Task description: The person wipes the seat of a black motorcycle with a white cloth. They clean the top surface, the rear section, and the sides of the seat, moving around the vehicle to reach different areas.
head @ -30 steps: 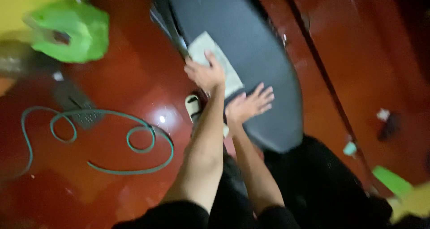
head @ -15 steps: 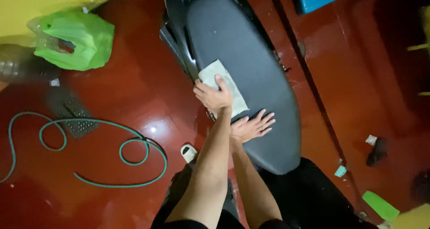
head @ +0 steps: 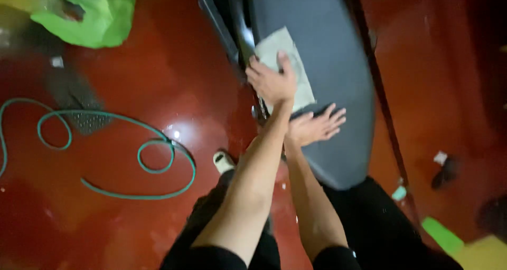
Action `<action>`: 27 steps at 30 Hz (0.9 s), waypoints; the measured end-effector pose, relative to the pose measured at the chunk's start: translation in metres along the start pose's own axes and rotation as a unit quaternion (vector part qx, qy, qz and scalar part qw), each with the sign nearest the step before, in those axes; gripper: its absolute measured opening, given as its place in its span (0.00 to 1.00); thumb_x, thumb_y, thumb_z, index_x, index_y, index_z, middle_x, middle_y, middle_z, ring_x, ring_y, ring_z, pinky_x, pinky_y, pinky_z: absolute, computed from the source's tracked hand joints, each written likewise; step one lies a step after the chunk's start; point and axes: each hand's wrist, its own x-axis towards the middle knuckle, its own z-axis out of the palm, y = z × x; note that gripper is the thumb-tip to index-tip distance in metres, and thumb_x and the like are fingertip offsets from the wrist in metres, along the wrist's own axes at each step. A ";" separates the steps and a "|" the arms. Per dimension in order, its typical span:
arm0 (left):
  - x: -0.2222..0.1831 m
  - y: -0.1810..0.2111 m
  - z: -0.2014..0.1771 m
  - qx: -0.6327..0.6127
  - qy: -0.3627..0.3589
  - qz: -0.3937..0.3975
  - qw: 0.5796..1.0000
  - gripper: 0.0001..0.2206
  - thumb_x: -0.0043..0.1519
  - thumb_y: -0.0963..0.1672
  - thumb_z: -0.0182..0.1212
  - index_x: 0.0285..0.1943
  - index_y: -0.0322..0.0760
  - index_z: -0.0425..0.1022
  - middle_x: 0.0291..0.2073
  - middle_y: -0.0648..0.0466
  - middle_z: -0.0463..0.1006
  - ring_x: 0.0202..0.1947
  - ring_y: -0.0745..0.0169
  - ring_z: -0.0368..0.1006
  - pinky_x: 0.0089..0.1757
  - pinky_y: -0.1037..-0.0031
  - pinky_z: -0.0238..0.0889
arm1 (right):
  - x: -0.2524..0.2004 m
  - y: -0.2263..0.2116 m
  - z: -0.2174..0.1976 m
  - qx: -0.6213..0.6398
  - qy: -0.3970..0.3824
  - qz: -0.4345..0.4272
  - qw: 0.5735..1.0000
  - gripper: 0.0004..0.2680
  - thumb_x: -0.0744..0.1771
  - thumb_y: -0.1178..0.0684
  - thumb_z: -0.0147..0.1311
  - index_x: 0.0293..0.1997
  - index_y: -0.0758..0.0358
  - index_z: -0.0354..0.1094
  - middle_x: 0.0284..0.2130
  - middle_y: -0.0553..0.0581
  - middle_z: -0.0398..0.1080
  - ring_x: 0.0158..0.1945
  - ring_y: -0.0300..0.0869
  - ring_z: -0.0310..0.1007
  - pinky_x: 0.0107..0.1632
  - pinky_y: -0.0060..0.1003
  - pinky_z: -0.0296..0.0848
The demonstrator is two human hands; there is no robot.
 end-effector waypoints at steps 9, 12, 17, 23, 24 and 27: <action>0.005 0.008 -0.020 0.022 -0.050 -0.022 0.998 0.31 0.60 0.56 0.56 0.61 0.27 0.64 0.45 0.38 0.67 0.43 0.34 0.71 0.40 0.50 0.68 | -0.006 0.005 0.002 -0.009 -0.025 0.019 0.999 0.24 0.67 0.48 0.37 0.75 0.58 0.52 0.75 0.62 0.47 0.80 0.55 0.36 0.78 0.54 0.29; 0.001 0.000 -0.013 0.029 -0.057 0.045 0.997 0.28 0.68 0.55 0.42 0.64 0.26 0.58 0.53 0.39 0.65 0.47 0.41 0.66 0.47 0.56 0.63 | -0.009 0.009 0.007 -0.002 0.007 -0.013 1.000 0.24 0.70 0.42 0.28 0.75 0.59 0.51 0.77 0.60 0.43 0.81 0.56 0.37 0.79 0.59 0.39; -0.003 -0.007 0.008 0.056 -0.010 0.032 0.998 0.28 0.68 0.56 0.44 0.66 0.30 0.64 0.54 0.39 0.67 0.51 0.35 0.70 0.43 0.55 0.64 | -0.006 0.015 0.022 -0.033 0.008 0.008 0.999 0.26 0.66 0.44 0.37 0.76 0.53 0.52 0.75 0.59 0.48 0.80 0.51 0.38 0.78 0.50 0.30; 0.001 -0.049 -0.029 -0.107 -0.147 0.136 0.974 0.14 0.65 0.40 0.60 0.59 0.29 0.69 0.55 0.31 0.69 0.52 0.31 0.72 0.49 0.58 0.68 | -0.004 0.014 0.025 -0.007 0.072 -0.010 0.997 0.25 0.70 0.36 0.26 0.73 0.57 0.57 0.73 0.60 0.52 0.79 0.54 0.44 0.77 0.52 0.35; 0.000 -0.062 -0.040 -0.111 -0.145 0.141 0.973 0.14 0.65 0.40 0.60 0.59 0.29 0.69 0.55 0.31 0.69 0.52 0.31 0.72 0.49 0.58 0.68 | -0.001 0.006 0.023 -0.003 0.077 -0.007 0.997 0.25 0.70 0.36 0.26 0.73 0.57 0.57 0.73 0.60 0.52 0.79 0.54 0.44 0.77 0.52 0.35; -0.020 -0.119 -0.058 -0.177 -0.268 0.055 0.946 0.18 0.65 0.33 0.55 0.65 0.27 0.70 0.57 0.36 0.72 0.51 0.37 0.74 0.53 0.58 0.70 | -0.006 0.003 0.009 0.014 0.097 -0.018 0.995 0.22 0.71 0.42 0.31 0.71 0.63 0.59 0.69 0.69 0.58 0.75 0.61 0.51 0.75 0.57 0.42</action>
